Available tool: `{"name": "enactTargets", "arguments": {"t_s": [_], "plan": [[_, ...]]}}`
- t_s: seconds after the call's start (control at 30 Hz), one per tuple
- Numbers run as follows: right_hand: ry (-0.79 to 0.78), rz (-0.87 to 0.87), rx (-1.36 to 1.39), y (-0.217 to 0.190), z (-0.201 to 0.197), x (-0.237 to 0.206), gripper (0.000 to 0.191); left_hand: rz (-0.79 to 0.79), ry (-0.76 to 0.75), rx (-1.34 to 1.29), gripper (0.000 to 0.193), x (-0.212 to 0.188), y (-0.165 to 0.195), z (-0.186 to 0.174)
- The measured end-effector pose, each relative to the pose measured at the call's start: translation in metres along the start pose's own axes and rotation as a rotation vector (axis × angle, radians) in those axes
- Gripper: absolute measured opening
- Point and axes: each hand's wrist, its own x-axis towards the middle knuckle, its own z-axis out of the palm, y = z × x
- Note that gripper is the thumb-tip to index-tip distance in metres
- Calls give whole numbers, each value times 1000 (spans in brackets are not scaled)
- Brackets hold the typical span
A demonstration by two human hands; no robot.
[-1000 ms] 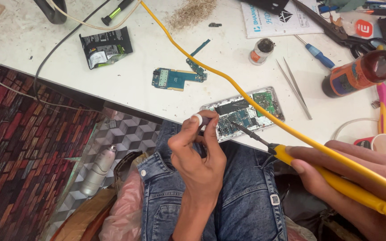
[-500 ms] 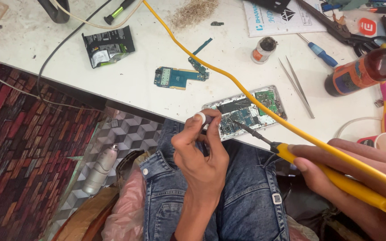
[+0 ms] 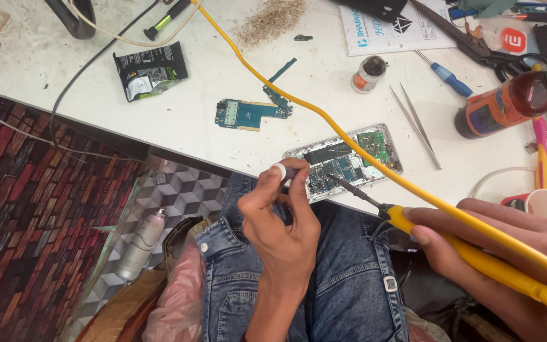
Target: The person uses a soldering iron to work on a disassembled smartphone motherboard, applying flux from a small bottle to specific areas while heating components. The person holds the motherboard steady with one hand and manipulates the soldering iron with the other.
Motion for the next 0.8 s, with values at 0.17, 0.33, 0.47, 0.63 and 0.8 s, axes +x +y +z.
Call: {"name": "enactTargets", "arguments": {"t_s": [0.17,0.33,0.47,0.63,0.8], "plan": [[-16,3,2,1,-7,2,25,3,-6,-5,40,5,6,2],[0,-7,3,2,-11,1,24,2,-3,-7,39,7,10,4],[-3,-1,-17,3,-12,-1,24,-5,1,-8,39,6,12,4],[-17,-8,5,5,-11,0,26,-7,6,7,39,6,9,4],[-36,6,-7,6,-12,-1,27,-9,7,-13,39,6,10,4]]}}
